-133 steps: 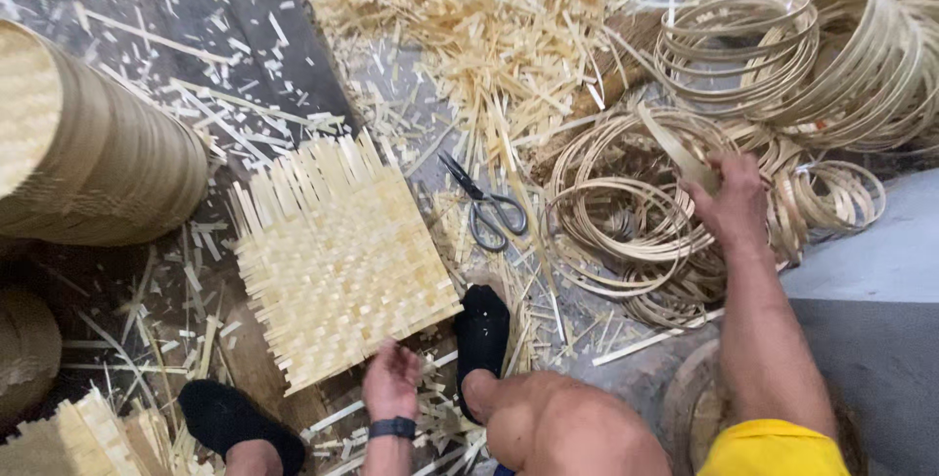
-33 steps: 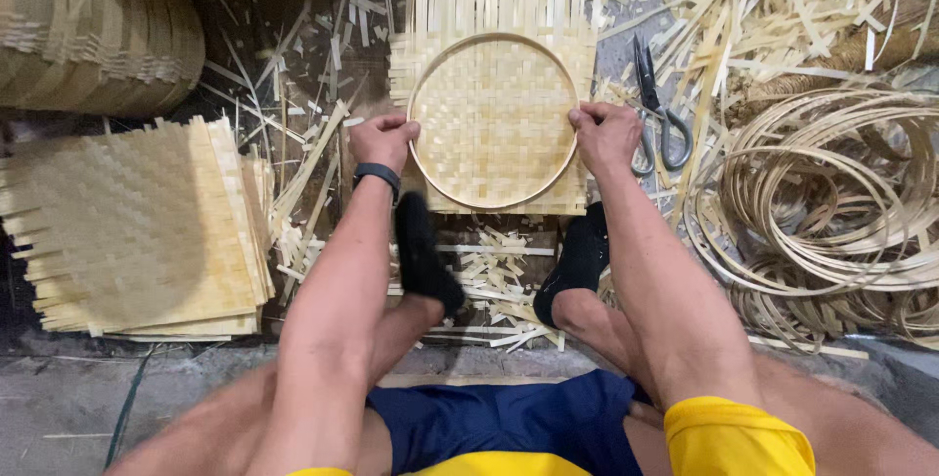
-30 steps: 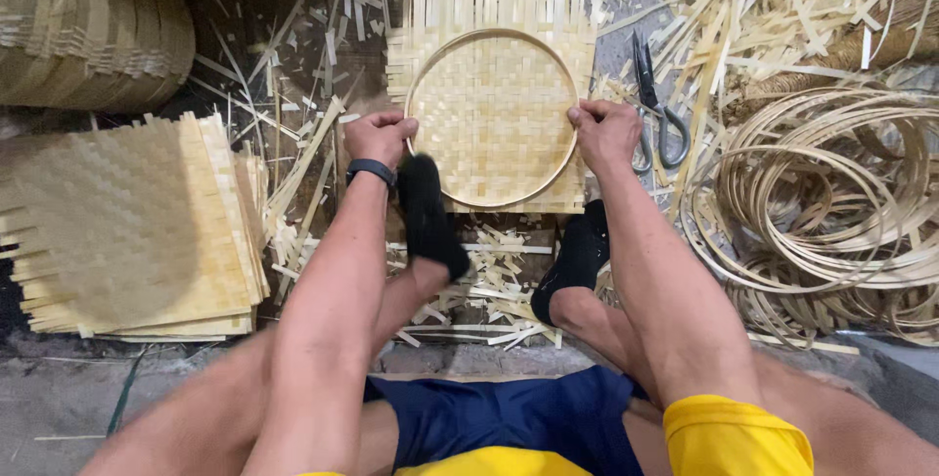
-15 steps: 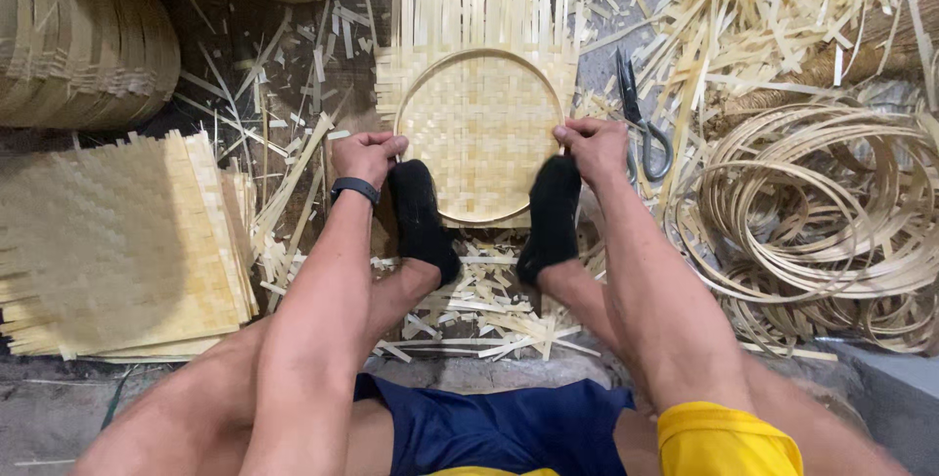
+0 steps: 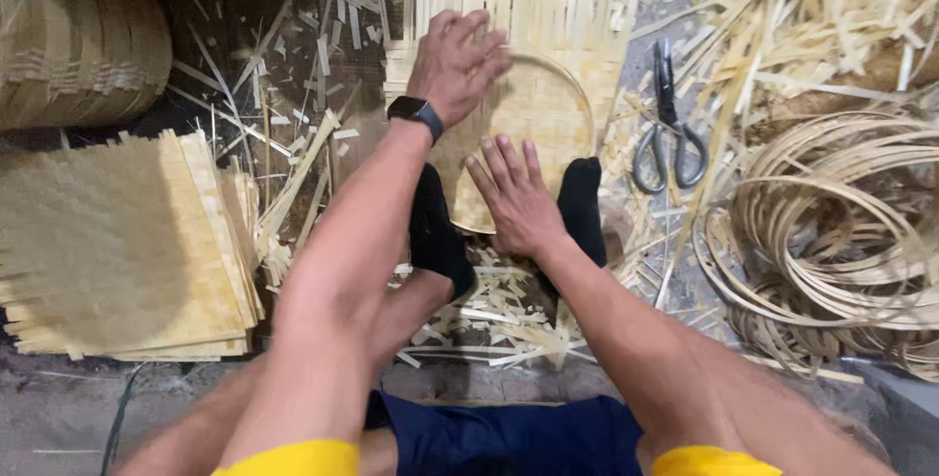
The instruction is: The person sits on the floor and uses shears to trim the edges of woven bamboo circles. They place a bamboo circle on a wooden block, cut the excess material, and then stack the finished pieces.
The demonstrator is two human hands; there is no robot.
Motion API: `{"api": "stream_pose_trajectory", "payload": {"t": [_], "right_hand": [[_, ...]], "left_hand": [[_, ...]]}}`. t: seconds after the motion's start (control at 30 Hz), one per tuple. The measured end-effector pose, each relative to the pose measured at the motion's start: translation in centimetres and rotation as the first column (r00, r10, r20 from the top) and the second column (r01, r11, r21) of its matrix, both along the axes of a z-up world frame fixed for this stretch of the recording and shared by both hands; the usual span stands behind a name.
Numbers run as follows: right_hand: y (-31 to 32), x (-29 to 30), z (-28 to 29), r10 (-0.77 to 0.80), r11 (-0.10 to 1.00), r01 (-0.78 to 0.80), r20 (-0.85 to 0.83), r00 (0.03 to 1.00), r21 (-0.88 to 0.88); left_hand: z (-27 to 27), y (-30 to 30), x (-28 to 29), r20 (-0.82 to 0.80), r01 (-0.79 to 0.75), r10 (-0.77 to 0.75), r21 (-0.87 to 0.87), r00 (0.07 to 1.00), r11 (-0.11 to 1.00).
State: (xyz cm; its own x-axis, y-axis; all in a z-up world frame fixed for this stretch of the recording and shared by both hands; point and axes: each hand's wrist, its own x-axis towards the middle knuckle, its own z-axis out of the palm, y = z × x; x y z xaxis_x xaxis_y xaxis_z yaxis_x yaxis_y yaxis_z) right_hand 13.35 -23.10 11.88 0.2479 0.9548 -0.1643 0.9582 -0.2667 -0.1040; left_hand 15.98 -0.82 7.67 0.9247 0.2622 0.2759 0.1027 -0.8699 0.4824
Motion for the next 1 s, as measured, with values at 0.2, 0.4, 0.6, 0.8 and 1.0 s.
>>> {"api": "stream_pose_trajectory", "payload": {"t": [0.2, 0.4, 0.6, 0.8, 1.0], "right_hand": [[-1.3, -0.4, -2.6, 0.012, 0.996, -0.013, 0.013, 1.0, 0.086], [-0.7, -2.7, -2.9, -0.102, 0.982, 0.13, -0.192, 0.976, 0.139], [0.2, -1.1, -0.6, -0.072, 0.971, 0.099, -0.131, 0.989, 0.217], [2.6, 11.2, -0.7, -0.197, 0.82, 0.218, -0.098, 0.976, 0.529], [5.8, 16.9, -4.3, -0.43, 0.691, 0.721, -0.776, 0.462, 0.047]], "left_hand": [[-2.1, -0.4, 0.7, -0.172, -0.235, 0.187, -0.326, 0.967, 0.916], [-1.5, -0.4, 1.1, -0.219, -0.271, 0.183, -0.495, 0.958, 0.825], [-1.1, 0.6, 2.3, -0.028, -0.123, 0.121, -0.386, 0.992, 0.914], [-2.0, 0.7, 1.9, -0.026, 0.013, -0.018, -0.178, 0.999, 0.984], [-5.4, 2.2, 3.6, -0.481, -0.284, -0.022, -0.553, 0.876, 0.783]]}}
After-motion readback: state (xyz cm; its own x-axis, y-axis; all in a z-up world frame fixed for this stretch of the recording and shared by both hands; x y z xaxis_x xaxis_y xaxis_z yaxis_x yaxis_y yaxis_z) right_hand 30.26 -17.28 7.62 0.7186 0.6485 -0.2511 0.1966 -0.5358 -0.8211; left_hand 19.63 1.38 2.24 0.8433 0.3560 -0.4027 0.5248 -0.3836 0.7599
